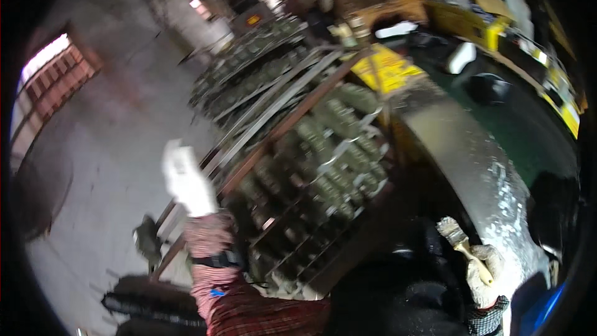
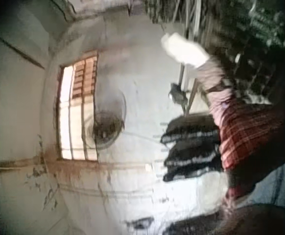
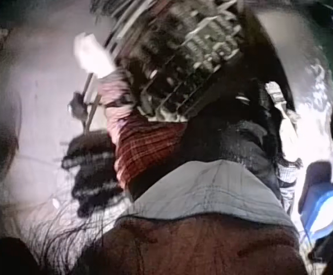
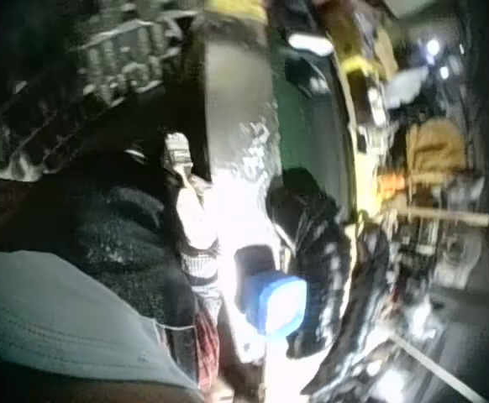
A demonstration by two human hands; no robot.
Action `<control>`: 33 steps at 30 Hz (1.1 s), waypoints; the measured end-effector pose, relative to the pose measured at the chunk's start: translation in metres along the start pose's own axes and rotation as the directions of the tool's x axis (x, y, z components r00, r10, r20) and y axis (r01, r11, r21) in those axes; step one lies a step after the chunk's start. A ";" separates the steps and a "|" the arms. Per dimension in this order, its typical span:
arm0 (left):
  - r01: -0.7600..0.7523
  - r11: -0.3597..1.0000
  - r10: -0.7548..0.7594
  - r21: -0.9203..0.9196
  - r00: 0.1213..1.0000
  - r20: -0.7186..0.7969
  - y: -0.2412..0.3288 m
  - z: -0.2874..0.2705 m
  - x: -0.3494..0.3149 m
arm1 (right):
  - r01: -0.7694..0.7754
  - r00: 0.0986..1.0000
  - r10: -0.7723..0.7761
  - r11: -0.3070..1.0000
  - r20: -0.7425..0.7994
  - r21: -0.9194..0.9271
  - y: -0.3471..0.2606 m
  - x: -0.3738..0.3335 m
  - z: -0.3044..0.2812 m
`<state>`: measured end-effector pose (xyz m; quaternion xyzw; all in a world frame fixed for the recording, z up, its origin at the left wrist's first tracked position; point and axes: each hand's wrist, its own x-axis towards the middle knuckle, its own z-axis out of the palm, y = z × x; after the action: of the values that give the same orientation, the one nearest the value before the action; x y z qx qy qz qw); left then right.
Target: Applying adhesive to shoe soles and upper parts using a brush in a manufacturing environment.
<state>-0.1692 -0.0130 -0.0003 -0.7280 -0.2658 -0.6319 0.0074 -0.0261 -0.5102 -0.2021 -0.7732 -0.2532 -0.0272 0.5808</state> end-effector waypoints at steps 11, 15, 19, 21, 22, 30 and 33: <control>0.783 0.500 -0.684 -0.370 0.619 0.386 -0.231 -0.242 0.000 | 0.009 0.994 -0.021 0.994 0.107 0.113 -0.012 -0.012 0.025; 0.784 0.599 -0.780 -0.164 0.617 0.101 -0.193 -0.185 0.000 | 0.045 0.998 -0.045 0.999 -0.039 -0.014 -0.010 -0.044 0.009; 0.457 0.128 -0.750 -0.880 0.625 0.216 -0.121 -0.147 -0.012 | -0.006 0.997 0.008 1.000 -0.079 0.021 -0.019 -0.056 -0.005; 0.447 -0.164 -0.648 -0.879 0.623 0.438 -0.105 -0.132 -0.026 | -0.032 0.996 0.034 0.999 -0.086 0.029 -0.030 -0.059 -0.013; 0.443 -0.105 -0.503 -0.890 0.749 0.432 -0.071 -0.106 -0.043 | -0.065 0.992 0.074 0.994 -0.105 0.086 -0.031 -0.062 -0.017; 0.846 -0.483 0.197 -0.224 0.354 0.914 0.145 0.052 -0.190 | -0.307 0.183 -0.435 0.827 -0.882 -0.472 -0.067 -0.132 -0.196; 0.891 -0.382 0.544 0.246 0.002 0.839 0.190 0.087 -0.238 | -0.527 0.355 -0.316 0.710 -0.880 -0.467 -0.078 -0.194 -0.233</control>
<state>-0.0286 -0.2353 -0.1759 -0.3446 0.0352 0.0812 -0.9346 -0.1692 -0.7774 -0.1227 -0.7871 0.2074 -0.5083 0.2812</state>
